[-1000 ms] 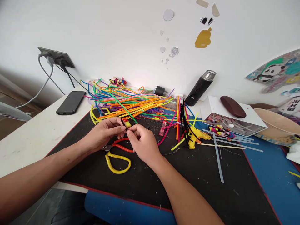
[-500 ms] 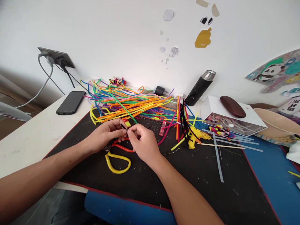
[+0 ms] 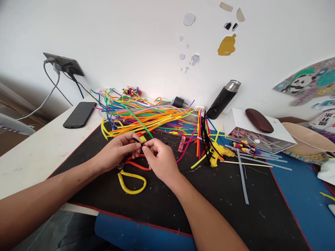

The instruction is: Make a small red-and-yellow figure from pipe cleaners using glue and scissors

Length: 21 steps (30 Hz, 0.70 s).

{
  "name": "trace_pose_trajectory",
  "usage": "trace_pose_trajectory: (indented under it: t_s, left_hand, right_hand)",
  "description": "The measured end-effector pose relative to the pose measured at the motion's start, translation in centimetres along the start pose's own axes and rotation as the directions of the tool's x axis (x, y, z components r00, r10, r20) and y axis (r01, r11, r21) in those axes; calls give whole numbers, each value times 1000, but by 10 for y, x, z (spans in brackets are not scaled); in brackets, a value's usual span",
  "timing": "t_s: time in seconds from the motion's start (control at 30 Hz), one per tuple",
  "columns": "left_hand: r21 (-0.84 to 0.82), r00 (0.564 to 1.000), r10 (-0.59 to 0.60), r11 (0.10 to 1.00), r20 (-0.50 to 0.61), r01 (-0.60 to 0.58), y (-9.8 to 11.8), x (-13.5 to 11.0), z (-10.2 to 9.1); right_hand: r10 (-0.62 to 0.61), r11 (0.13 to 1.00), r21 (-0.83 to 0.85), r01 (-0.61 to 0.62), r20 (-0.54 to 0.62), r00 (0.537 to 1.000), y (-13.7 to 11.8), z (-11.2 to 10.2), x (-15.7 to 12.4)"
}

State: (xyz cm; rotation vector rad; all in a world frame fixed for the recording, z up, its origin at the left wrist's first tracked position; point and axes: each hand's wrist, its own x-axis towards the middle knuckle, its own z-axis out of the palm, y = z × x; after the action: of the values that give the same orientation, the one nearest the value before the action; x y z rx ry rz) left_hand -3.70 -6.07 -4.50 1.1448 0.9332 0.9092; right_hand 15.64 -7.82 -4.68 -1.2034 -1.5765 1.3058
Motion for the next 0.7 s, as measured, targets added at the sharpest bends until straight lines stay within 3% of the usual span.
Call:
trace_pose_trajectory:
  t_s: [0.4,0.7]
  left_hand:
    - [28,1000,-6,1000,-15,7,2,-1,4]
    - [24,1000,-13,1000,-8,13,5,-1,5]
  right_hand:
    - [-19,1000,-13,18,-17,1000,-1,-2,0]
    - [-69,984,-168,66,-15,997,5,-1,-1]
